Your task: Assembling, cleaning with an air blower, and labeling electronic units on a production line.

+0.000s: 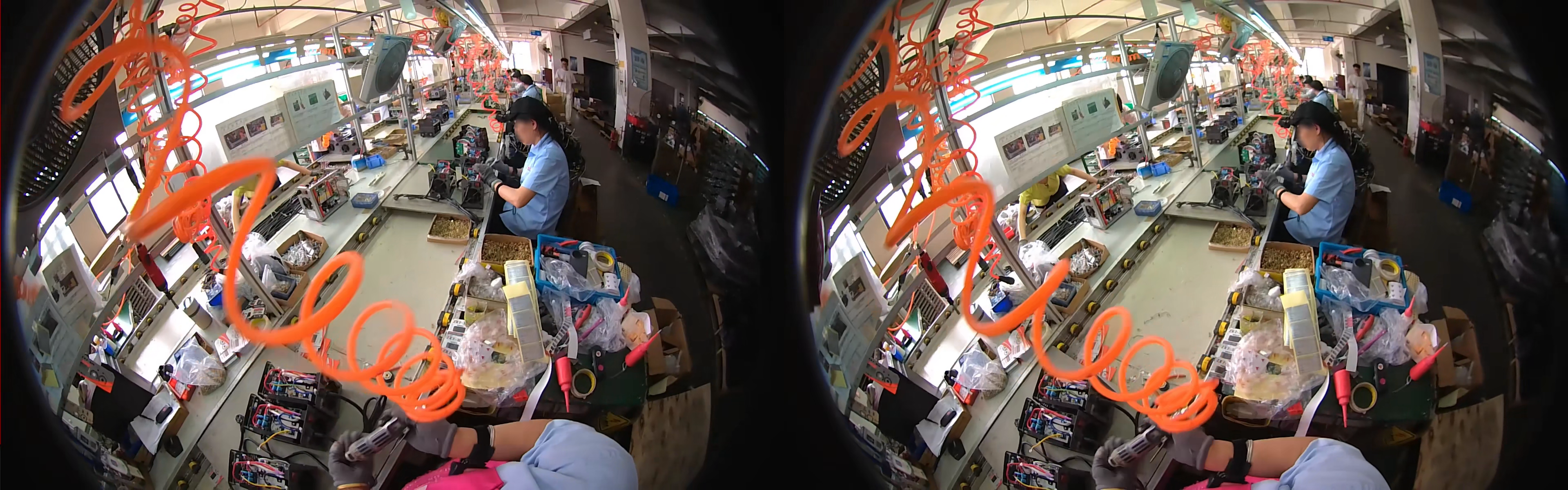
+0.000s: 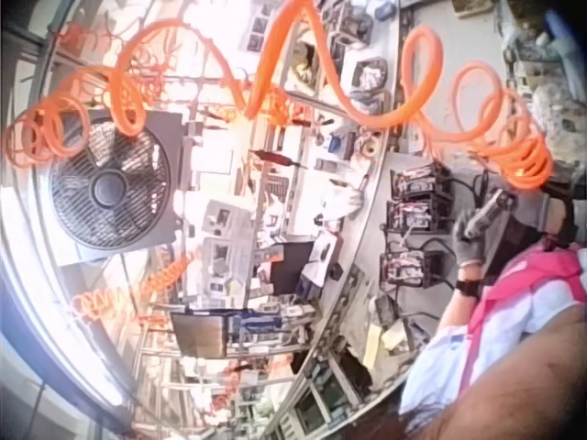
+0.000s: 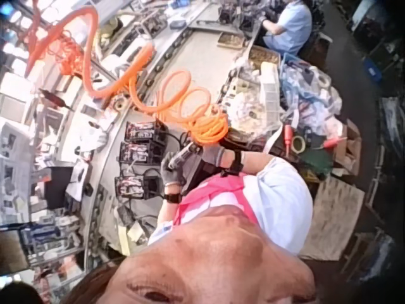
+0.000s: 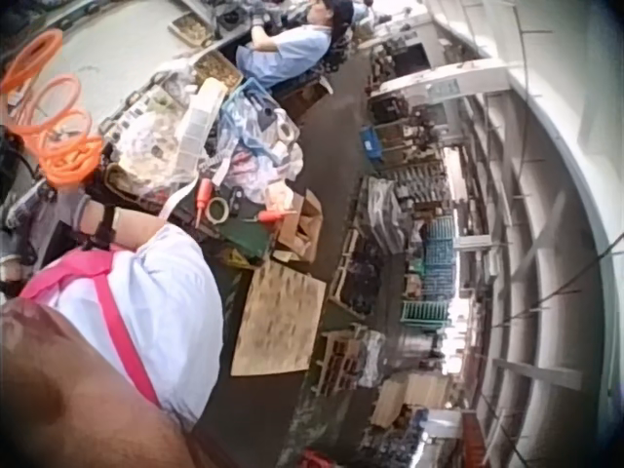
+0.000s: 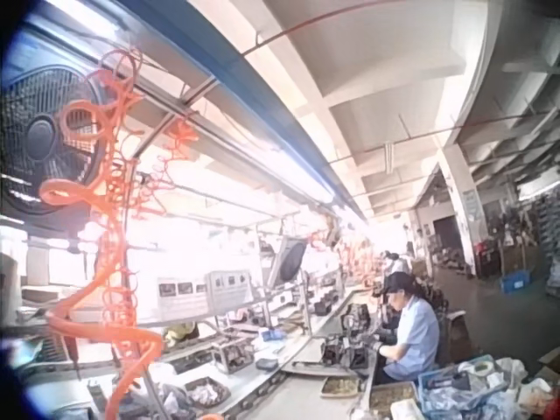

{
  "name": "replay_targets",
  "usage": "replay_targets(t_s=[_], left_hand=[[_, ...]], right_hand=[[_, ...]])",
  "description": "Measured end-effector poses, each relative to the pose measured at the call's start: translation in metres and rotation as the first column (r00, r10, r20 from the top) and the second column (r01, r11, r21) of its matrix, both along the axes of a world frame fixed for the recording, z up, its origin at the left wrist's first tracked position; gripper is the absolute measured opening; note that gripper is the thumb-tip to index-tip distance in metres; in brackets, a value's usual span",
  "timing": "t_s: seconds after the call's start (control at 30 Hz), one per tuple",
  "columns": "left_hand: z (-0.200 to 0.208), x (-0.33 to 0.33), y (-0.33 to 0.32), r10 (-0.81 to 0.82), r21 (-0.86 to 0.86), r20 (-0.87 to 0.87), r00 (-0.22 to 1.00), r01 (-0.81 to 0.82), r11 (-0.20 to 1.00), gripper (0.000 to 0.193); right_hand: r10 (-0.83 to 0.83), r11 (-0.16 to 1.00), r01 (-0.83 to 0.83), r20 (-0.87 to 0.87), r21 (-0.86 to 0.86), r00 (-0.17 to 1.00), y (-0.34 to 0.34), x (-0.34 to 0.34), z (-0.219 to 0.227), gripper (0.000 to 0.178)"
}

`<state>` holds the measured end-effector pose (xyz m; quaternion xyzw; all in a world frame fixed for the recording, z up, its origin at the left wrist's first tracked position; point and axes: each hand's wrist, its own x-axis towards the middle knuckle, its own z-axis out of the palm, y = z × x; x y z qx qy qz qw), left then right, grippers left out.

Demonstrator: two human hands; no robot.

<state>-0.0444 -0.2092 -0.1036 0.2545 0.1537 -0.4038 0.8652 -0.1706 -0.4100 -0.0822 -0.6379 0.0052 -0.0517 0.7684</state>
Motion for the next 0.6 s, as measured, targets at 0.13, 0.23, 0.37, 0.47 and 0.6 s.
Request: replay_targets(t_s=[0.13,0.23,0.37,0.47,0.6], left_hand=[[-0.038,0.006,0.049,-0.113,0.149,-0.076,0.991,0.123,0.981,0.018],[-0.091,-0.003,0.077,-0.034,0.113,-0.116,0.993,0.047,0.992,0.024],[-0.122,-0.001,0.085,-0.055,0.321,-0.102,0.993,0.085,0.943,0.041],[-0.091,-0.018,0.072,-0.228,-0.217,-0.041,0.973,0.214,0.952,0.049],[-0.009,-0.045,0.069,-0.692,0.785,0.611,0.384,-0.187,0.59,0.034]], right_hand=[[0.331,0.935,-0.341,-0.103,-0.096,0.938,-0.006,-0.03,0.016,0.05],[0.449,0.869,-0.472,-0.162,-0.151,0.879,-0.015,-0.047,0.024,0.058],[0.543,0.756,-0.563,-0.159,-0.334,0.824,-0.009,-0.038,0.03,0.068],[0.609,0.61,-0.546,-0.1,-0.574,0.787,0.015,-0.018,0.028,0.076],[0.631,0.378,-0.391,-0.075,-0.84,0.772,0.064,0.001,0.021,0.086]])
